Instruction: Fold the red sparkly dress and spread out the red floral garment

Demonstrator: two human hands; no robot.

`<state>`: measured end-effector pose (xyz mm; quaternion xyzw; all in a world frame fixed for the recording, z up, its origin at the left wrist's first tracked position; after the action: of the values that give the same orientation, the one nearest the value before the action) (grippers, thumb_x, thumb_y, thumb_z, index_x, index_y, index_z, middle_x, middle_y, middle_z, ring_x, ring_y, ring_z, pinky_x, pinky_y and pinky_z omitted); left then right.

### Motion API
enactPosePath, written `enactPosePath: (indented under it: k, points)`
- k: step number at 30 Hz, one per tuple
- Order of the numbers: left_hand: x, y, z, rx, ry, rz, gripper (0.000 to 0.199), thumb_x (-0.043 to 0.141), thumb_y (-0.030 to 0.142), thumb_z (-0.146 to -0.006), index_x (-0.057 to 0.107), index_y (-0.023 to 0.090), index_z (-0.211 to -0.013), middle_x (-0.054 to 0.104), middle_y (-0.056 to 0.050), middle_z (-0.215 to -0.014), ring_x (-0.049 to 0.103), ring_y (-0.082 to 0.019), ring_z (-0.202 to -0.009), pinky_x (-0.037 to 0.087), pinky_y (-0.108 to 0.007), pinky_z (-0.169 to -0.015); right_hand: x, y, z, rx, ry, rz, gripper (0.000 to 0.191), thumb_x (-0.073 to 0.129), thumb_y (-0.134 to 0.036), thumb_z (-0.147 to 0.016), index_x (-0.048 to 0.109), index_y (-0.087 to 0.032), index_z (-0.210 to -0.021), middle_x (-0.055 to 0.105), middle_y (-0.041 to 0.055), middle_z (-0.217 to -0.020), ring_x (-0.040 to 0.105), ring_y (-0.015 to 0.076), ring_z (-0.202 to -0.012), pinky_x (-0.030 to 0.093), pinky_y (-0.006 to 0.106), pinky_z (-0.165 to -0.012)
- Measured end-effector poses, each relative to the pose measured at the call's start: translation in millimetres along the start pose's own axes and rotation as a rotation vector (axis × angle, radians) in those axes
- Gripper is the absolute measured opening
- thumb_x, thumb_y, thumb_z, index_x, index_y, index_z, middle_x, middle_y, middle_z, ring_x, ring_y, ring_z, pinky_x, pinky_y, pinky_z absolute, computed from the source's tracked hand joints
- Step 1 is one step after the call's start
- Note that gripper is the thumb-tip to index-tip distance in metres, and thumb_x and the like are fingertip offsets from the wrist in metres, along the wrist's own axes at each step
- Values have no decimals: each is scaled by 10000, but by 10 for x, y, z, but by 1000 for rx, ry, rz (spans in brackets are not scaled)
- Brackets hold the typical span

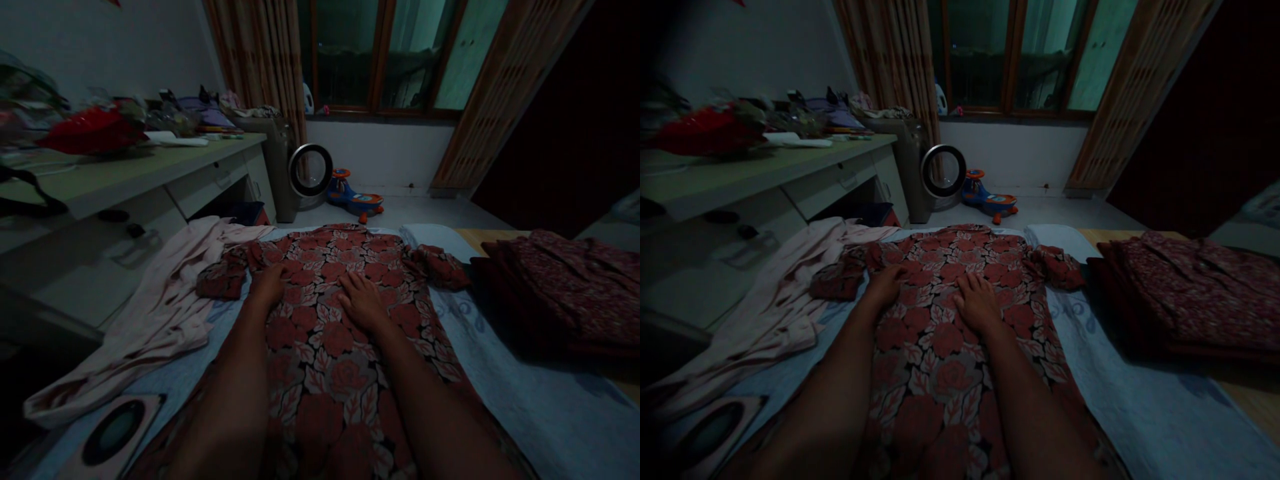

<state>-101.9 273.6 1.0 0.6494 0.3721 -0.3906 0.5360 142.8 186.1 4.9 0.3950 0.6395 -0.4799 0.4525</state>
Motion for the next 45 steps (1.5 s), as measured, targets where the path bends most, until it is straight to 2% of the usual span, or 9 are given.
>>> enactPosePath:
  k: [6, 10, 15, 18, 22, 29, 34, 39, 45]
  points:
    - [-61, -36, 49, -48, 124, -54, 417, 444, 79, -827, 684, 181, -1153, 649, -83, -1286, 573, -215, -1206, 407, -341, -1083, 25, 4, -5, 19, -18, 7, 509, 398, -466, -995, 443, -261, -1459, 374, 89, -1573, 316, 296, -1436, 243, 501, -1147]
    - [-79, 54, 73, -39, 110, -130, 422, 432, 76, -839, 682, 187, -1161, 649, -97, -1269, 571, -237, -1203, 430, -381, -1064, 17, 1, -1, 21, -17, 6, 507, 389, -453, -999, 441, -253, -1462, 376, 84, -1573, 299, 295, -1447, 233, 493, -1154]
    - [-50, 364, 333, 149, 92, -155, 530, 404, 82, -872, 558, 212, -1362, 549, -74, -1437, 465, -211, -1354, 343, -395, -1156, -27, -30, 12, -2, 4, 1, 481, 405, -436, -994, 473, -251, -1432, 413, 88, -1545, 315, 282, -1435, 248, 479, -1144]
    - [64, 495, 615, 253, -19, -161, 515, 390, 251, -964, 434, 191, -1473, 422, -84, -1554, 341, -222, -1456, 274, -427, -1201, -35, -38, 10, -15, 19, 1, 465, 408, -426, -990, 487, -253, -1415, 419, 86, -1540, 312, 273, -1434, 240, 471, -1146]
    - [91, 284, 826, 224, -98, -233, 542, 380, 412, -990, 413, 205, -1490, 378, -96, -1580, 305, -247, -1478, 264, -460, -1195, 3, -13, 1, -2, 8, -8, 486, 393, -459, -992, 462, -263, -1431, 410, 89, -1546, 307, 275, -1435, 240, 479, -1141]
    - [-151, -267, 725, 92, -57, -296, 517, 339, 377, -1001, 426, 197, -1477, 381, -106, -1577, 324, -247, -1467, 289, -454, -1180, 9, -1, 4, -8, 29, 0, 473, 403, -450, -989, 473, -263, -1418, 420, 86, -1537, 333, 277, -1416, 236, 472, -1136]
    - [-271, -30, 814, 63, 67, -357, 453, 414, 215, -945, 526, 207, -1384, 403, -109, -1559, 344, -273, -1447, 332, -480, -1155, 1, -2, 4, -7, 28, 2, 462, 401, -438, -989, 481, -256, -1406, 423, 81, -1533, 348, 284, -1403, 237, 469, -1136]
    - [-72, 280, 1081, 160, -31, -254, 467, 405, 185, -944, 514, 207, -1398, 414, -103, -1550, 349, -250, -1451, 331, -454, -1171, -3, -4, 0, -19, 24, 9, 465, 380, -437, -996, 482, -247, -1407, 425, 95, -1528, 344, 286, -1400, 248, 471, -1125]
    - [-141, 34, 1167, 218, -7, -235, 465, 371, 331, -988, 526, 139, -1383, 473, -142, -1504, 423, -259, -1403, 329, -451, -1177, 19, 13, -9, 4, 13, 28, 476, 384, -443, -993, 467, -257, -1424, 408, 77, -1542, 343, 284, -1399, 248, 464, -1125]
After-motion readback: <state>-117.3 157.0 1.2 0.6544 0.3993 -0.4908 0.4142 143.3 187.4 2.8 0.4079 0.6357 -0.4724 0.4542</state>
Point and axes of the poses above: each hand's wrist, its own z-axis away from the middle knuckle, its own x-axis out of the palm, y = z × x, the point moved 7 cm from there along -z, towards the middle knuckle
